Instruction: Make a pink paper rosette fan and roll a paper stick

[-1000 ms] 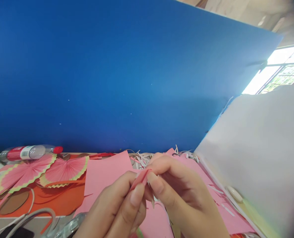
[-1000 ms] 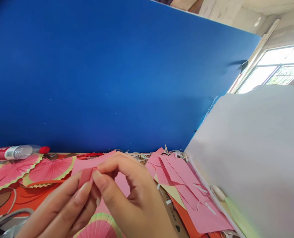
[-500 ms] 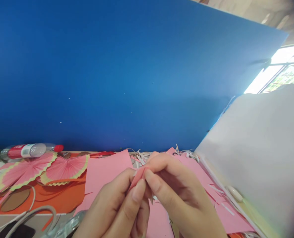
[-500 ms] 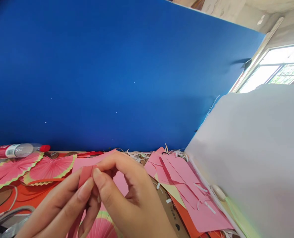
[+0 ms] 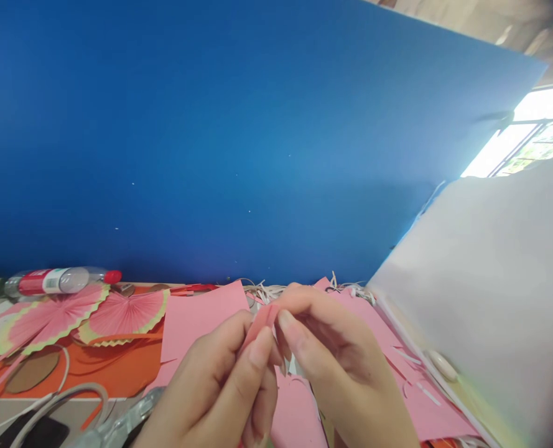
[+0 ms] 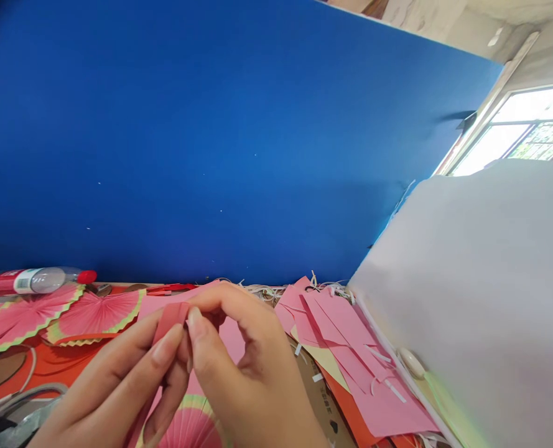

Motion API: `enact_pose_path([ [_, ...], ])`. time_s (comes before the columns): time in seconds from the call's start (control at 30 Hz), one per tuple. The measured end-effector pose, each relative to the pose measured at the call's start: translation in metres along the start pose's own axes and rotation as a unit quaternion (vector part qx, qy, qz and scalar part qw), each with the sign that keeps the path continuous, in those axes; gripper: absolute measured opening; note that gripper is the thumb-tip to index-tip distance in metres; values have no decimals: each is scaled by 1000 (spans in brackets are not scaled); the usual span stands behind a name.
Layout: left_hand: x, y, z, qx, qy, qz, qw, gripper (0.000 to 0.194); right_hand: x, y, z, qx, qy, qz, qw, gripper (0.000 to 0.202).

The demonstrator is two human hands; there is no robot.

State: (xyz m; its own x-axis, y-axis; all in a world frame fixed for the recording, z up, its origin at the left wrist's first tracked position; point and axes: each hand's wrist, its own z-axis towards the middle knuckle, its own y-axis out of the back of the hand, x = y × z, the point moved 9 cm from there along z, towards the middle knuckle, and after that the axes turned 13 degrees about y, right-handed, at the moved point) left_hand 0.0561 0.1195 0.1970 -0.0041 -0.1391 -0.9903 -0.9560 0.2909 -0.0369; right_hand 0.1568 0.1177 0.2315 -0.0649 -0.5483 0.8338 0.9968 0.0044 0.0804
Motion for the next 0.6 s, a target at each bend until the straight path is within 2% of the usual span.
enact_pose_path([
  [0.23,-11,-4,1,15,-32,75,997,35,-9,1,0,24,-12,18,999,19],
  [0.37,-14,-4,0,0,-65,103,993,31,-6,1,3,28,-8,4,1000,22],
  [0.5,-16,-5,-1,-7,-91,114,989,28,-3,3,5,10,2,-10,1000,23],
  [0.6,-17,-9,-1,15,-89,112,990,30,-4,6,4,-6,10,-21,1000,23],
])
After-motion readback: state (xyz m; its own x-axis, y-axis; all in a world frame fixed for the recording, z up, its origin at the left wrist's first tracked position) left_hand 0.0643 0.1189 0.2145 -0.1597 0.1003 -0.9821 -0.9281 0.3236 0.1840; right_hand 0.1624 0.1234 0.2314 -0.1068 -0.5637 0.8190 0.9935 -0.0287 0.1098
